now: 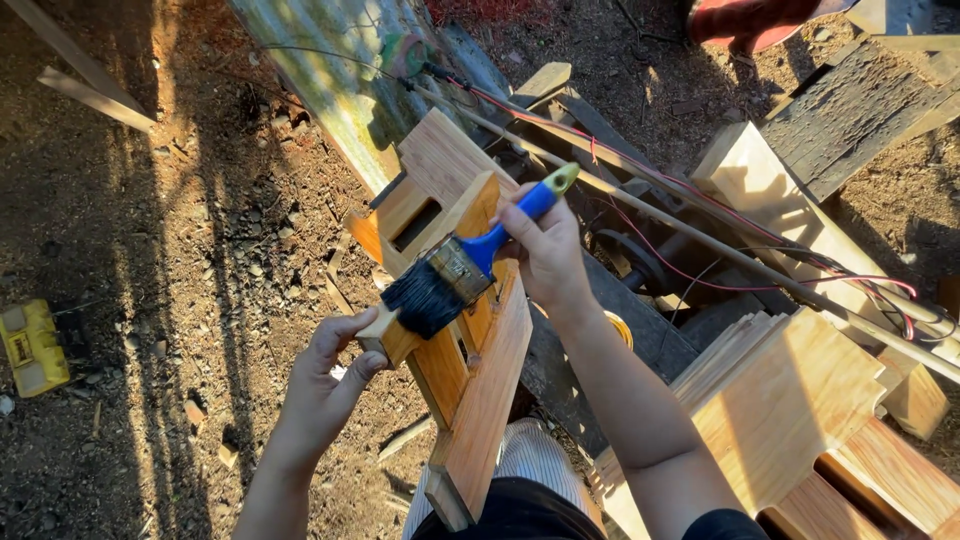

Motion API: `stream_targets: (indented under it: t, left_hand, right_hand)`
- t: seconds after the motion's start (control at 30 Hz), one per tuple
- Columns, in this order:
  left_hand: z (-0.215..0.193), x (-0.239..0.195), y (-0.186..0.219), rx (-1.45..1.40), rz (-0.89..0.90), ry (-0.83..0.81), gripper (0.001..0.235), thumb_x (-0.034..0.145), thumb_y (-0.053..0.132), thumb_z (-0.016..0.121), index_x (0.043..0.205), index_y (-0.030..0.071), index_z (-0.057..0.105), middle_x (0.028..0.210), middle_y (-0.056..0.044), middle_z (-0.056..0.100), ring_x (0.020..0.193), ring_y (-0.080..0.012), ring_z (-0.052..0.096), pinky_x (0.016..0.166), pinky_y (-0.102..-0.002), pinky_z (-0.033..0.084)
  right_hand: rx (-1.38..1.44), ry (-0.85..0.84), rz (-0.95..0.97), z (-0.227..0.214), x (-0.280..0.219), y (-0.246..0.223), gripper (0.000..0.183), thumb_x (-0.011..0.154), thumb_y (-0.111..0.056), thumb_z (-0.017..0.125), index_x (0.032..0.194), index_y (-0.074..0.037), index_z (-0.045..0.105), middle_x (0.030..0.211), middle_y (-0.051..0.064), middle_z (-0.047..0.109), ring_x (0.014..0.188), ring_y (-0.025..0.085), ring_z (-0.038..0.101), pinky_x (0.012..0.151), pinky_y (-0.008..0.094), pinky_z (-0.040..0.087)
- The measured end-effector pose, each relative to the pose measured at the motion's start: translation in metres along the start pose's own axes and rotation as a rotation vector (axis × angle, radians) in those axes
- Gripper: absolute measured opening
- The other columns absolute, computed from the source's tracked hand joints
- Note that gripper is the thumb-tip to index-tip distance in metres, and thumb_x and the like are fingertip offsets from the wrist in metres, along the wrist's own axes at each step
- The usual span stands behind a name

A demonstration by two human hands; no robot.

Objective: The person paints a wooden piece with a brush, applying a yellowish varnish to the surface and edges. They dip the brush into a can of varnish and carefully coat the wood, turning the piece to reach different sides.

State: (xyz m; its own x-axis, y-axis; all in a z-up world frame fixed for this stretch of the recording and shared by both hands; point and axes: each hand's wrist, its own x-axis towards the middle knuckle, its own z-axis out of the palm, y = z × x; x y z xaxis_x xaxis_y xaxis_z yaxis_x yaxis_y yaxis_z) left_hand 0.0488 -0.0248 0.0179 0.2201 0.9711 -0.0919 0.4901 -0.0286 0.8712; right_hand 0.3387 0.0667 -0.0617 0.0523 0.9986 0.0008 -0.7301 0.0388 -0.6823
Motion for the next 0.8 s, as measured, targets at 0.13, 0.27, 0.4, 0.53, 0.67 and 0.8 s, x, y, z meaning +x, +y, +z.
stream_targets:
  t: [0.13,0.27,0.4,0.53,0.67,0.8]
  left_hand:
    - [-0.003,-0.005,0.002,0.011,-0.031,-0.01,0.044,0.089,0.032,0.072,0.13,0.018,0.062,0.115,-0.006,0.073,0.124,-0.0206,0.067,0.104,-0.04,0.054]
    - [-0.005,-0.012,-0.003,0.011,-0.063,-0.011,0.044,0.089,0.029,0.072,0.13,0.016,0.062,0.119,-0.007,0.072,0.125,-0.0226,0.066,0.103,-0.04,0.053]
    - [-0.012,-0.024,-0.018,-0.031,-0.089,0.009,0.046,0.089,0.025,0.073,0.132,0.013,0.062,0.117,-0.01,0.071,0.124,-0.0228,0.065,0.101,-0.039,0.054]
    - [-0.016,-0.028,-0.016,-0.024,-0.095,0.013,0.046,0.089,0.024,0.072,0.131,0.013,0.062,0.119,-0.009,0.07,0.122,-0.0214,0.066,0.099,-0.038,0.055]
    - [-0.019,-0.032,-0.022,-0.024,-0.184,0.042,0.045,0.088,0.025,0.071,0.13,0.014,0.062,0.113,-0.006,0.071,0.115,-0.0189,0.069,0.094,-0.036,0.058]
    - [-0.02,-0.032,-0.027,-0.058,-0.184,0.051,0.045,0.088,0.024,0.071,0.131,0.013,0.062,0.11,-0.006,0.069,0.114,-0.0182,0.069,0.094,-0.037,0.058]
  right_hand:
    - [-0.012,0.081,-0.004,-0.049,0.032,0.041,0.027,0.097,-0.019,0.072,0.114,-0.007,0.055,0.098,0.007,0.068,0.085,0.016,0.073,0.07,0.032,0.067]
    - [-0.035,0.199,-0.015,-0.103,0.067,0.073,0.026,0.099,-0.021,0.072,0.109,-0.005,0.055,0.097,0.009,0.069,0.085,0.019,0.075,0.066,0.031,0.066]
    - [-0.077,0.283,-0.092,-0.14,0.096,0.095,0.027,0.099,-0.021,0.072,0.112,-0.004,0.055,0.097,0.009,0.069,0.082,0.017,0.072,0.063,0.03,0.064]
    - [-0.145,0.367,-0.155,-0.165,0.113,0.106,0.027,0.099,-0.021,0.071,0.111,-0.004,0.053,0.097,0.01,0.068,0.082,0.018,0.074,0.065,0.032,0.068]
    - [-0.241,0.579,-0.276,-0.184,0.117,0.106,0.029,0.099,-0.017,0.071,0.11,-0.005,0.048,0.096,0.01,0.066,0.077,0.019,0.073,0.061,0.034,0.067]
    - [0.001,0.789,-0.125,-0.177,0.111,0.095,0.026,0.097,-0.015,0.066,0.105,-0.006,0.043,0.095,0.012,0.067,0.076,0.021,0.075,0.06,0.035,0.069]
